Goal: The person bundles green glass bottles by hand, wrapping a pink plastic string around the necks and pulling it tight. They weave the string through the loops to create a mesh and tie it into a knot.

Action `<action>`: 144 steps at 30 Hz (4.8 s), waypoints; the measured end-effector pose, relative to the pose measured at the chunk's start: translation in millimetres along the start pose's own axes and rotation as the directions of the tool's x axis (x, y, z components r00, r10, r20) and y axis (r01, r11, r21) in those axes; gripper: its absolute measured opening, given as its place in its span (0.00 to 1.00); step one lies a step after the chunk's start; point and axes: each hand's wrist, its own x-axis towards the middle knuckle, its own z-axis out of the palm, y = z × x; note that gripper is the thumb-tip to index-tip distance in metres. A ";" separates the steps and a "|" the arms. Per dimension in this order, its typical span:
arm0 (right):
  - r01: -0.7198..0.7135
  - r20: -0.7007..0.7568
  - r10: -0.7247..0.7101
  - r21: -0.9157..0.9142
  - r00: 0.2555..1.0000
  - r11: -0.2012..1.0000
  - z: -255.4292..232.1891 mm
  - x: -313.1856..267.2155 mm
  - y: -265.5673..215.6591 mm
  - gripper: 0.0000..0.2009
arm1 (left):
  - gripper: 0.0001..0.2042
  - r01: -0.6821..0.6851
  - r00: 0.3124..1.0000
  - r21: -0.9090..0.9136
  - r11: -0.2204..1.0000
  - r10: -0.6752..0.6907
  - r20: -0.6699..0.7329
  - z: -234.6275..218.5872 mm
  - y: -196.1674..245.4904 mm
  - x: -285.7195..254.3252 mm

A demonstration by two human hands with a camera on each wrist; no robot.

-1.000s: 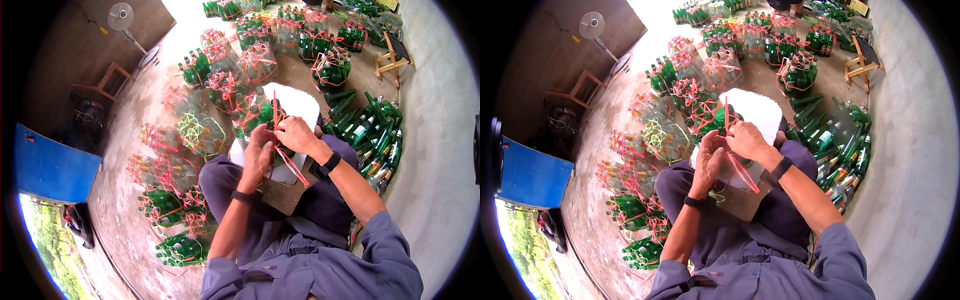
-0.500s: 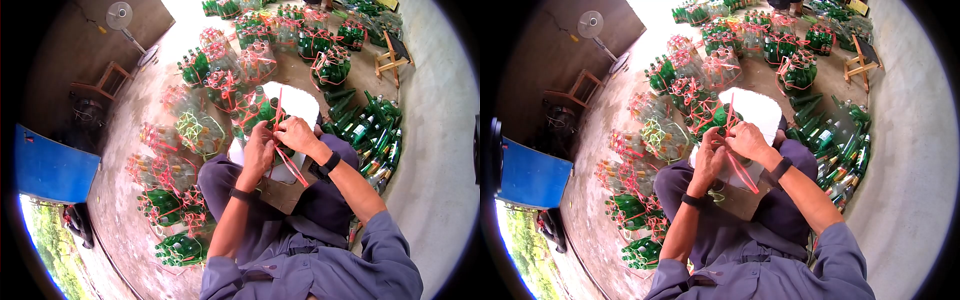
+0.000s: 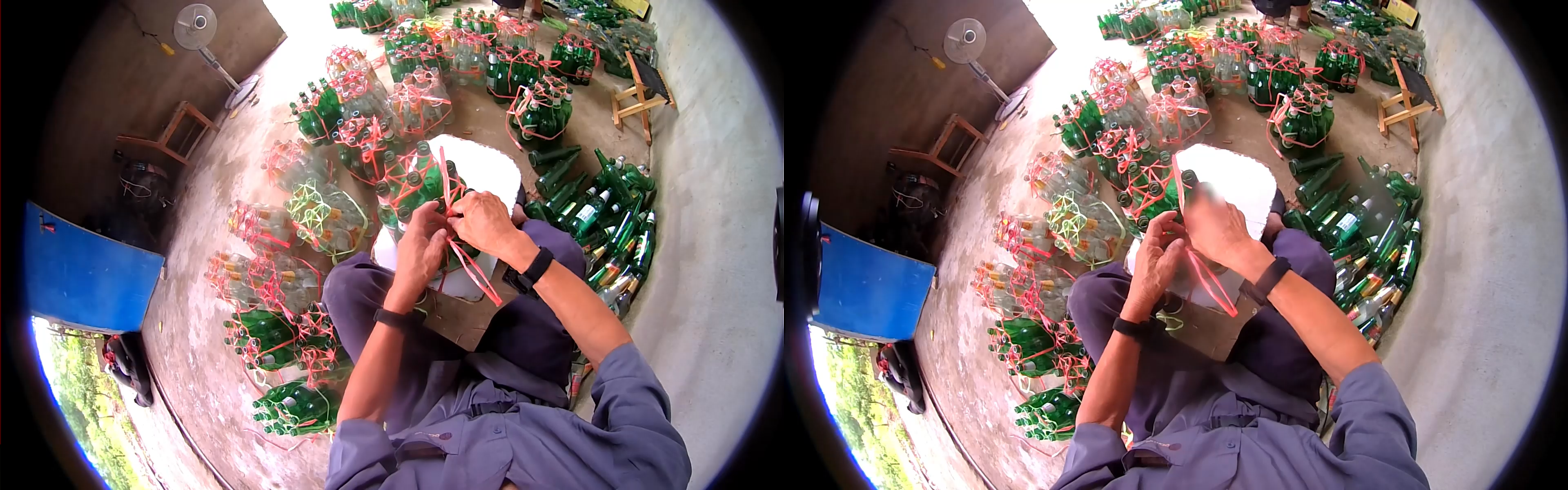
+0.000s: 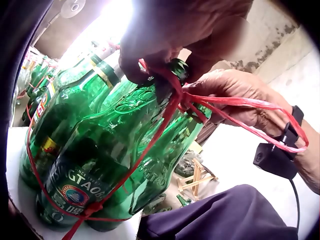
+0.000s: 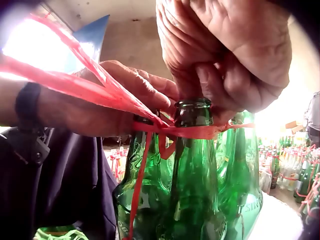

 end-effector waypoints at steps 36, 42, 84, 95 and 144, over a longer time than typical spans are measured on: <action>-0.173 0.215 0.051 0.600 0.975 0.781 20.4 -5.0 29.4 0.12 | 0.19 -0.168 0.882 0.548 0.819 0.373 -0.287 24.7 0.8 2.9; -0.136 0.106 0.096 0.500 0.990 0.855 10.6 -10.1 18.5 0.12 | 0.17 -0.090 0.922 0.243 0.966 0.173 -0.347 25.5 3.9 5.1; 0.165 -0.401 0.006 0.390 0.916 0.906 16.3 -68.1 4.6 0.22 | 0.12 -0.037 0.926 0.338 0.941 0.160 -0.343 3.4 9.3 -4.3; 0.083 -0.355 0.100 0.465 0.929 0.881 13.4 -85.0 9.4 0.20 | 0.09 0.029 0.929 0.257 0.966 0.069 -0.363 0.7 12.9 -5.1; -0.273 0.088 0.265 0.503 0.960 0.820 36.8 -119.0 21.5 0.13 | 0.17 0.195 0.955 0.045 0.980 -0.179 -0.237 -13.2 20.2 -9.7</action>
